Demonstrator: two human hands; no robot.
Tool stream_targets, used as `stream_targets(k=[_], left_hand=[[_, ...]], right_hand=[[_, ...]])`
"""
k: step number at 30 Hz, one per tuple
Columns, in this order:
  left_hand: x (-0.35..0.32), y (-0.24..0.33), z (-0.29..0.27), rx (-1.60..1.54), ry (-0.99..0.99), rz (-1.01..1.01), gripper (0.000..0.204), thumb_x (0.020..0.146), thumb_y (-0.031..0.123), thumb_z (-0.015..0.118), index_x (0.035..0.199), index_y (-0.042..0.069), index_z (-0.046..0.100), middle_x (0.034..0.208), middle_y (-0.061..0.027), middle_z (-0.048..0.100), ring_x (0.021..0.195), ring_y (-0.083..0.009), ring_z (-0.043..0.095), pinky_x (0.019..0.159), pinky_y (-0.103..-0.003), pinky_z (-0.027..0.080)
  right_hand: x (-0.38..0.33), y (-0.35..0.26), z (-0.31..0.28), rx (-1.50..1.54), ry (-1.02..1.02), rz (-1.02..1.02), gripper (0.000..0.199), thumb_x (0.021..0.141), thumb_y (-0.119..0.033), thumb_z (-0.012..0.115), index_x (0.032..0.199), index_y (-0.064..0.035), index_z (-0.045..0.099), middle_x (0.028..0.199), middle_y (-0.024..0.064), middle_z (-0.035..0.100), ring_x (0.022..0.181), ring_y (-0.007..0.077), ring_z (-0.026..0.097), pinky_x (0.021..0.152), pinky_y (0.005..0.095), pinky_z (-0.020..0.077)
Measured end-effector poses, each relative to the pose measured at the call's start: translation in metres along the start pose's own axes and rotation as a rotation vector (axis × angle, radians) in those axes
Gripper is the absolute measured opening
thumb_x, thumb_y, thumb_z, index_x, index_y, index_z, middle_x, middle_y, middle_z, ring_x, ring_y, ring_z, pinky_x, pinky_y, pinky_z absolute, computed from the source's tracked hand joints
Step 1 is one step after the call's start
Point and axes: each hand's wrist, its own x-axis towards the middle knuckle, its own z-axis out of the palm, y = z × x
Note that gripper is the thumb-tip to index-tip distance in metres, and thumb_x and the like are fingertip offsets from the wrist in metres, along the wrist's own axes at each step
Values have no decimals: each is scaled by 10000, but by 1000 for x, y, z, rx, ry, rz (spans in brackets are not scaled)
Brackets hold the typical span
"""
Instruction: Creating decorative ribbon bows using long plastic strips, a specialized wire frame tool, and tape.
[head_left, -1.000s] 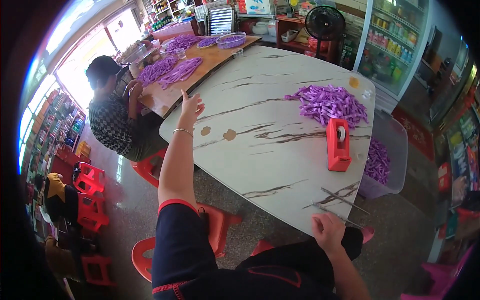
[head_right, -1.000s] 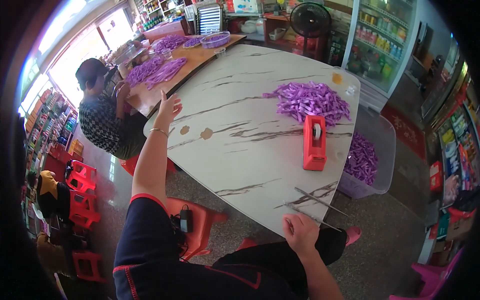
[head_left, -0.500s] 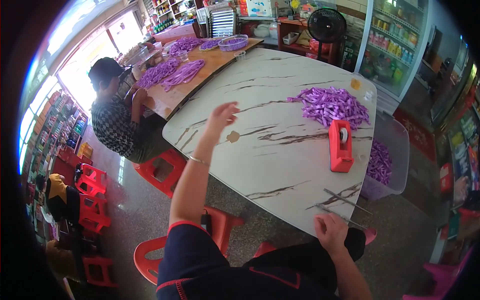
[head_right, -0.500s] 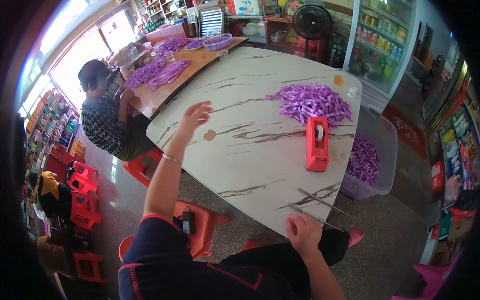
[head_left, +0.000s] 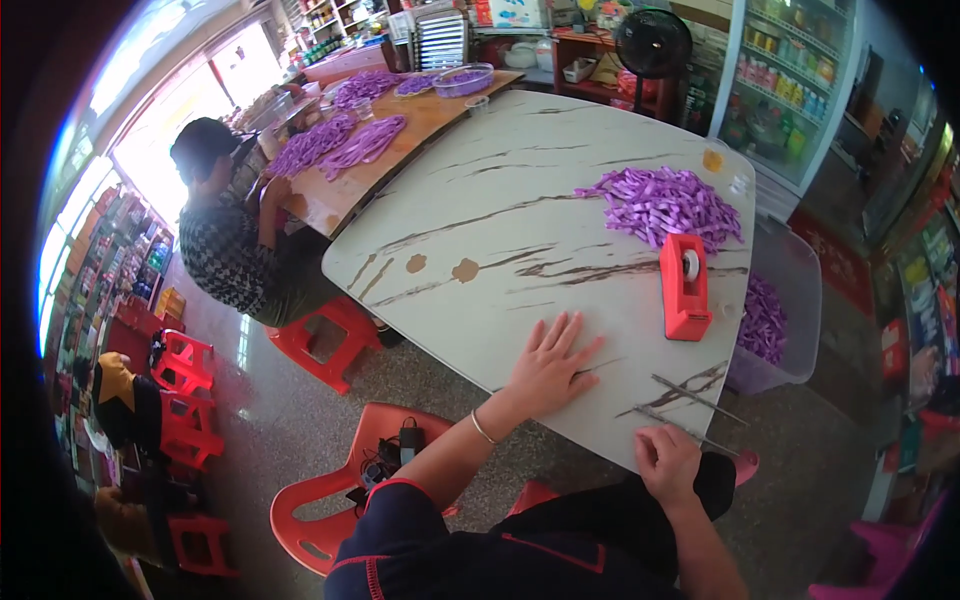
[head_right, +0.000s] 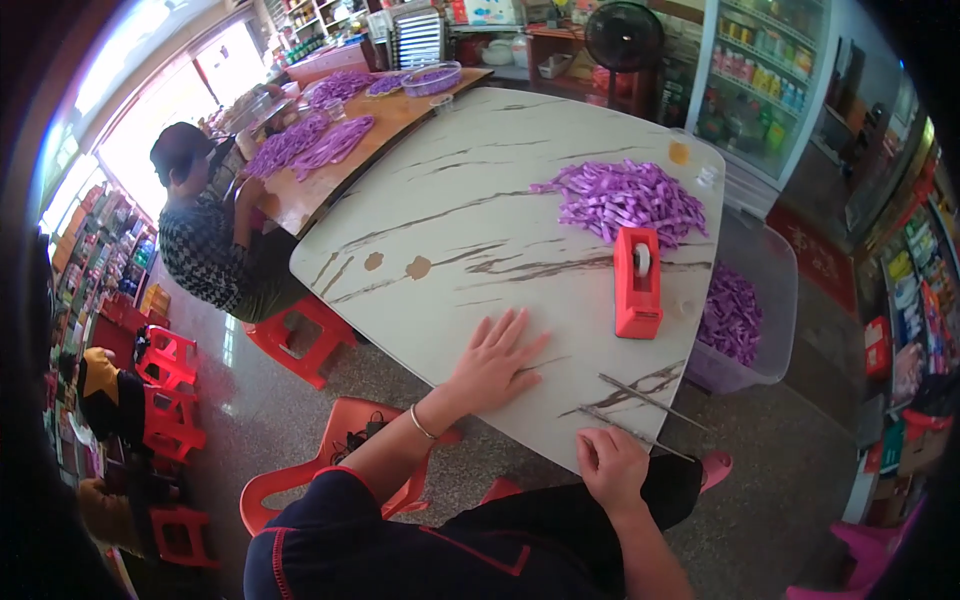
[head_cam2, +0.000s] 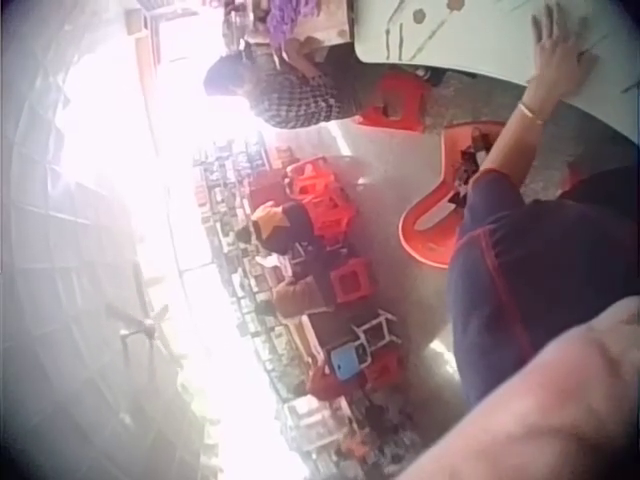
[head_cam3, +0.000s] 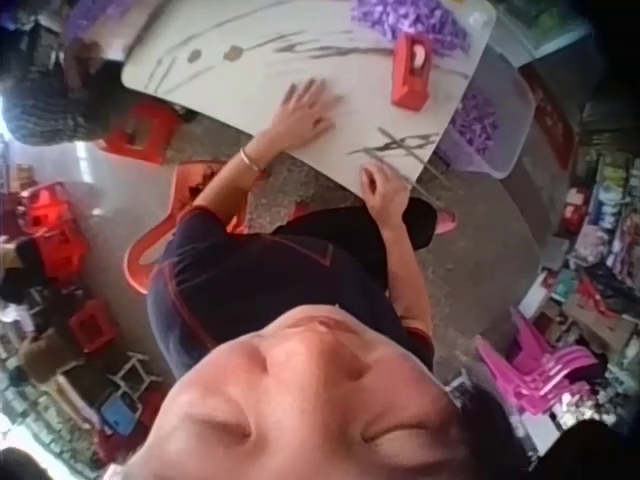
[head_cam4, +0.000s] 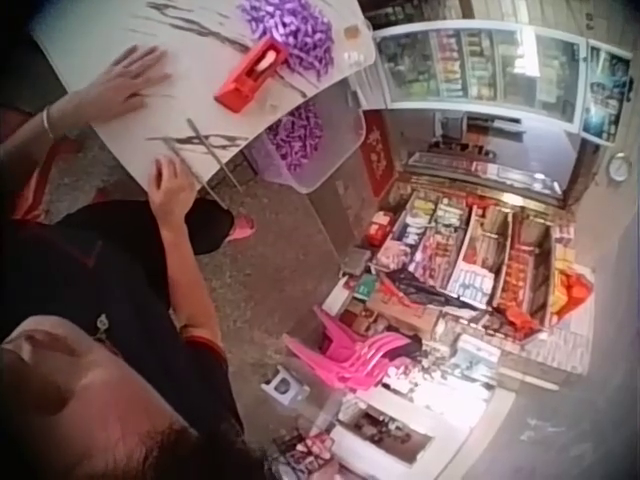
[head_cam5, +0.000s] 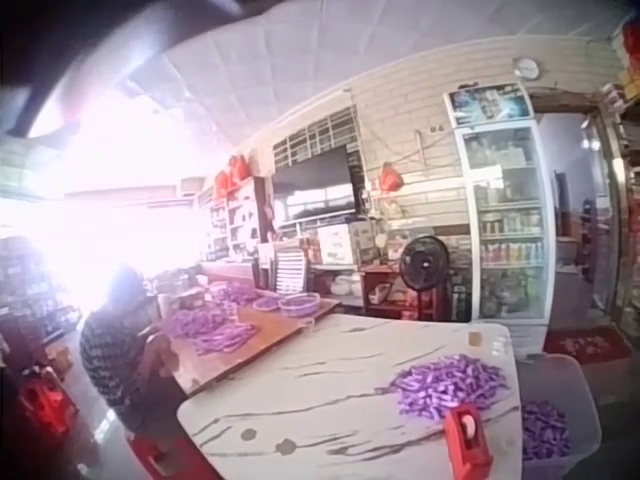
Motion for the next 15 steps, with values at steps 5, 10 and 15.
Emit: stream_targets(k=[5,10,15], left_hand=[[-1,1,-2,32,-37,-58,586,874,463,428,1388,211,305,1435,-189,225,1334,-343,207,1069,-503,154],[4,11,-5,66,1,-66,575,871,476,422,1374,212,336,1433,-190,231,1336,-338,206,1069,-512,143],[2,9,-3,79,-34,-53,574,879,468,418,1383,210,321,1438,-182,229,1339,-332,202,1078,-498,120]], right_hand=[[3,1,5,6,50,-53,86,700,-64,647,761,-100,599,631,38,531,529,218,535,468,315,411],[2,3,0,-5,70,-41,90,693,-85,659,760,-111,605,657,41,558,558,231,553,492,332,429],[1,-1,-3,-30,43,-28,99,696,-82,647,763,-122,587,663,29,545,618,223,572,528,324,453]])
